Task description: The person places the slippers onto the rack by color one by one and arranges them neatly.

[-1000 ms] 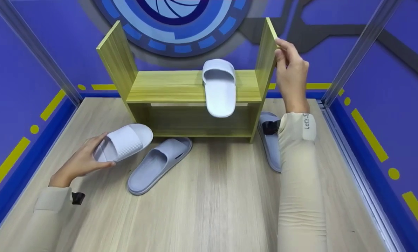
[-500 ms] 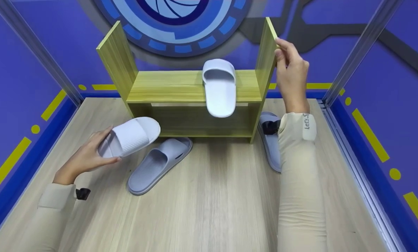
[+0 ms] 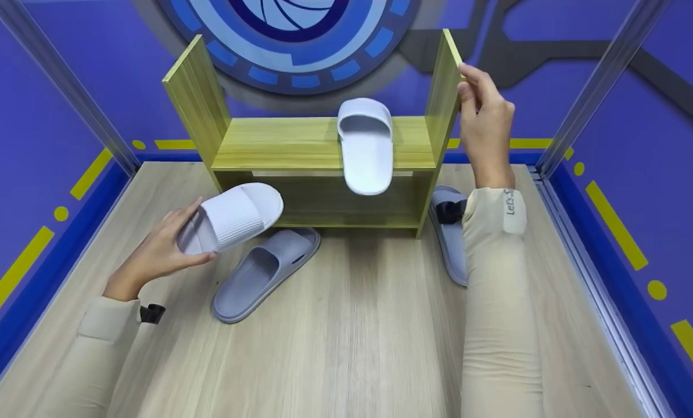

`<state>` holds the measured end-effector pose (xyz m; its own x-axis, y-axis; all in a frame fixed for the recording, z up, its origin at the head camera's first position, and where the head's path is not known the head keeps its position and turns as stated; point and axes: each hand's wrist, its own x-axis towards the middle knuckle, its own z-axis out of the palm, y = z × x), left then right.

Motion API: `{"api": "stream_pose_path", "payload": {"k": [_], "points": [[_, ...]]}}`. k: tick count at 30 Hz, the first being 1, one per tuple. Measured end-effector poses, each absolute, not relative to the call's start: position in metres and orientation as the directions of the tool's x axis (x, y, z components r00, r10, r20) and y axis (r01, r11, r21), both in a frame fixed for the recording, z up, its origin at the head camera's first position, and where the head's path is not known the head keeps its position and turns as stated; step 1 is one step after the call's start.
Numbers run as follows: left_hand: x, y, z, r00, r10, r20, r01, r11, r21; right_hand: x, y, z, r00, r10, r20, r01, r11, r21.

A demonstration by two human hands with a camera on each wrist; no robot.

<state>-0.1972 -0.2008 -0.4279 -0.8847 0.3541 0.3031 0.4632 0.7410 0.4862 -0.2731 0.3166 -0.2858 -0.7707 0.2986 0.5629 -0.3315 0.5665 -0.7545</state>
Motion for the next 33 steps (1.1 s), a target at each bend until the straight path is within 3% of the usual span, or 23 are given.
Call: {"api": "stream_pose_path", "payload": {"k": [16,33], "points": [[-0.209,-0.176,-0.415,-0.806,0.37,0.462,0.562,0.723,0.401,-0.274,0.317,-0.285,-0.78,0.296,0.552,-0.319,0.571,-0.756],[-0.227,-0.14,-0.404,-0.811,0.272,0.518,0.5,0.782,0.373,-0.274,0.316,-0.287,-0.755,0.304,0.581,-0.33,0.591,-0.737]]}}
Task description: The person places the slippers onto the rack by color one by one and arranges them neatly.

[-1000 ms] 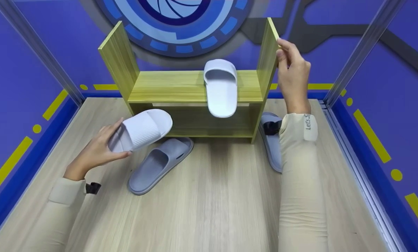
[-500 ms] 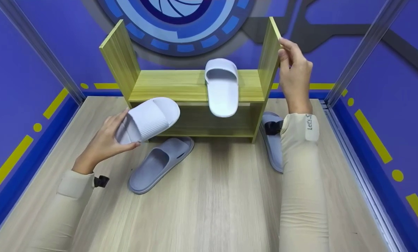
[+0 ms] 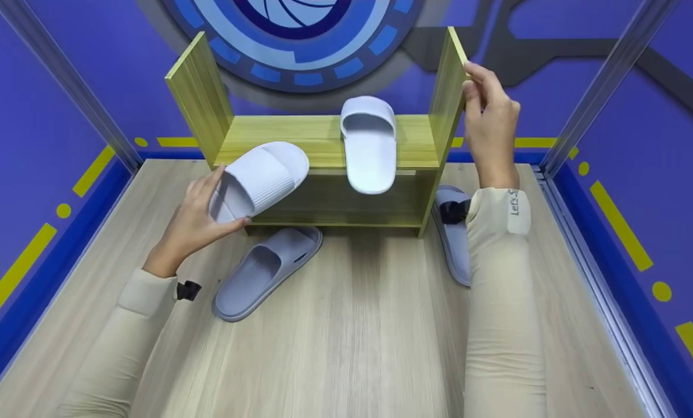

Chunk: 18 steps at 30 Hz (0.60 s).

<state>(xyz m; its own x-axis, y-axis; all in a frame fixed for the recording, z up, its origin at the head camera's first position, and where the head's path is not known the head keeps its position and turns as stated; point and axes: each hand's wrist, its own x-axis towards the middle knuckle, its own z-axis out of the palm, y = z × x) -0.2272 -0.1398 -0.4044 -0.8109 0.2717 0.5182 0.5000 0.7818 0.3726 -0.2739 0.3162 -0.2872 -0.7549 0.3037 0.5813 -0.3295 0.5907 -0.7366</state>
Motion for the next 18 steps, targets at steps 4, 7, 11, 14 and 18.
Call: {"api": "stream_pose_path", "payload": {"k": [4,7,11,14,18], "points": [[-0.232,-0.13,-0.401,-0.817,0.235,0.526,0.476,0.791,0.384,-0.274,0.316,-0.286,-0.766,0.302,0.567,-0.323,0.582,-0.746],[-0.236,-0.123,-0.399,-0.82,0.216,0.53,0.463,0.794,0.394,-0.273,0.316,-0.285,-0.773,0.304,0.557,-0.316,0.576,-0.754],[-0.24,-0.115,-0.396,-0.826,0.197,0.528,0.447,0.8,0.401,-0.272,0.315,-0.285,-0.775,0.305,0.554,-0.312,0.577,-0.755],[-0.244,-0.11,-0.396,-0.832,0.183,0.523,0.433,0.804,0.407,-0.272,0.315,-0.284,-0.779,0.306,0.548,-0.312,0.569,-0.761],[-0.248,-0.103,-0.394,-0.839,0.166,0.518,0.409,0.82,0.4,-0.273,0.314,-0.284,-0.78,0.304,0.547,-0.313,0.568,-0.761]]}}
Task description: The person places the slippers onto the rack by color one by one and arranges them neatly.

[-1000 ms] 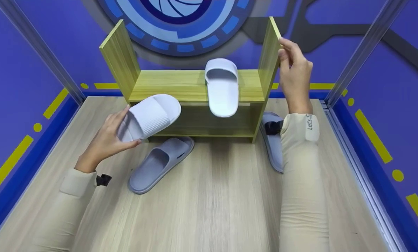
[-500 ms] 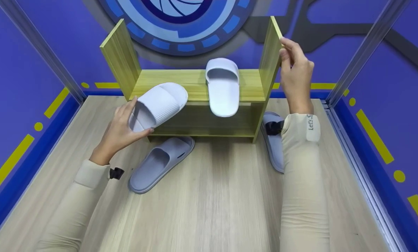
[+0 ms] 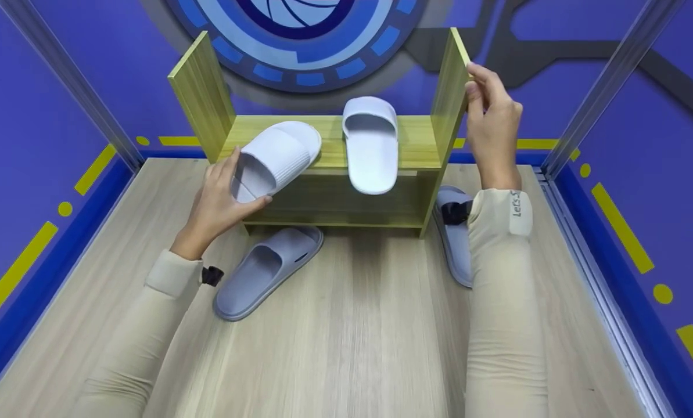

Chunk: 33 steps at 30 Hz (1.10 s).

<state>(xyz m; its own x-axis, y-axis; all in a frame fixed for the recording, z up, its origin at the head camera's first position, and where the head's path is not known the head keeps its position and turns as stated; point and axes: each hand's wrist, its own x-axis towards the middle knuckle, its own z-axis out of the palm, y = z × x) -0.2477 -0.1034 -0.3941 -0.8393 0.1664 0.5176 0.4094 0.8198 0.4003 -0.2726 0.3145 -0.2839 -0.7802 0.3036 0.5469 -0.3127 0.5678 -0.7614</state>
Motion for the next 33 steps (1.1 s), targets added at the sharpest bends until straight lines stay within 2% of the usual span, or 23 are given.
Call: {"api": "stream_pose_path", "payload": {"k": [19,33], "points": [[-0.261,-0.078,-0.381,-0.886,0.102,0.452,0.303,0.866,0.398,-0.274,0.316,-0.287,-0.759,0.302,0.576,-0.329,0.586,-0.74],[-0.266,-0.073,-0.362,-0.96,0.099,0.263,0.204,0.889,0.411,-0.271,0.313,-0.283,-0.787,0.304,0.537,-0.309,0.559,-0.77]]}}
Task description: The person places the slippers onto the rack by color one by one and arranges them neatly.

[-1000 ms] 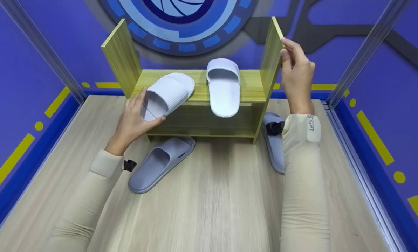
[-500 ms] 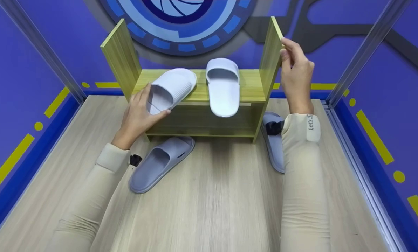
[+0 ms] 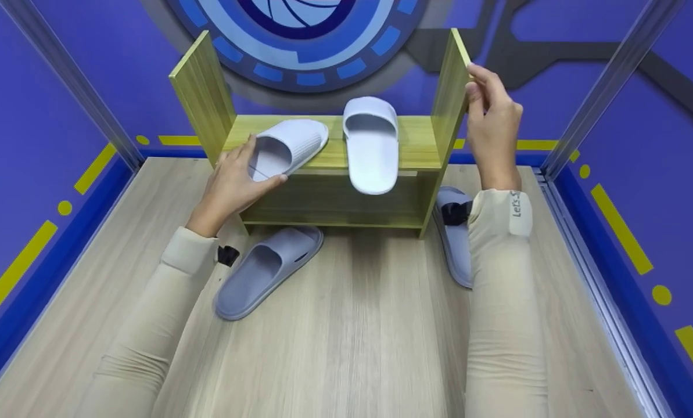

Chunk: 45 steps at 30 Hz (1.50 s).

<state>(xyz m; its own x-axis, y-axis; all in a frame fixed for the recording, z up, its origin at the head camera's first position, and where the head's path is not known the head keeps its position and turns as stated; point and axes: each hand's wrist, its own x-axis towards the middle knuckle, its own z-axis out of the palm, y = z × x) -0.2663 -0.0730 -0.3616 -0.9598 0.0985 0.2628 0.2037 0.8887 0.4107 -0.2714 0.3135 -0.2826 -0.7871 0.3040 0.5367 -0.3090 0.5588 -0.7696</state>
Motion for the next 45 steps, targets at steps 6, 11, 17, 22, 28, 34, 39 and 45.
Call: {"api": "stream_pose_path", "payload": {"k": [6,11,17,22,28,34,39,45], "points": [[-0.268,-0.074,-0.352,-0.976,0.135,0.173,0.196,0.893,0.406,-0.273,0.315,-0.285,-0.783,0.303,0.543,-0.317,0.558,-0.767],[-0.268,-0.079,-0.344,-0.981,0.175,0.078,0.192,0.89,0.413,-0.274,0.316,-0.288,-0.769,0.298,0.565,-0.332,0.568,-0.753],[-0.271,-0.078,-0.342,-0.984,0.172,0.046,0.175,0.887,0.426,-0.274,0.316,-0.287,-0.777,0.302,0.553,-0.329,0.555,-0.764],[-0.275,-0.072,-0.345,-0.988,0.13,0.085,0.154,0.9,0.408,-0.274,0.316,-0.286,-0.778,0.303,0.551,-0.326,0.554,-0.766],[-0.28,-0.062,-0.348,-0.987,0.098,0.131,0.142,0.91,0.389,-0.275,0.315,-0.286,-0.779,0.307,0.546,-0.329,0.541,-0.774],[-0.283,-0.059,-0.347,-0.985,0.115,0.127,0.154,0.921,0.359,-0.274,0.316,-0.286,-0.781,0.306,0.545,-0.328,0.541,-0.774],[-0.283,-0.065,-0.343,-0.983,0.161,0.086,0.182,0.895,0.407,-0.273,0.315,-0.286,-0.782,0.308,0.541,-0.311,0.56,-0.768],[-0.283,-0.075,-0.339,-0.975,0.221,0.03,0.207,0.848,0.488,-0.271,0.315,-0.284,-0.788,0.31,0.532,-0.295,0.569,-0.767]]}}
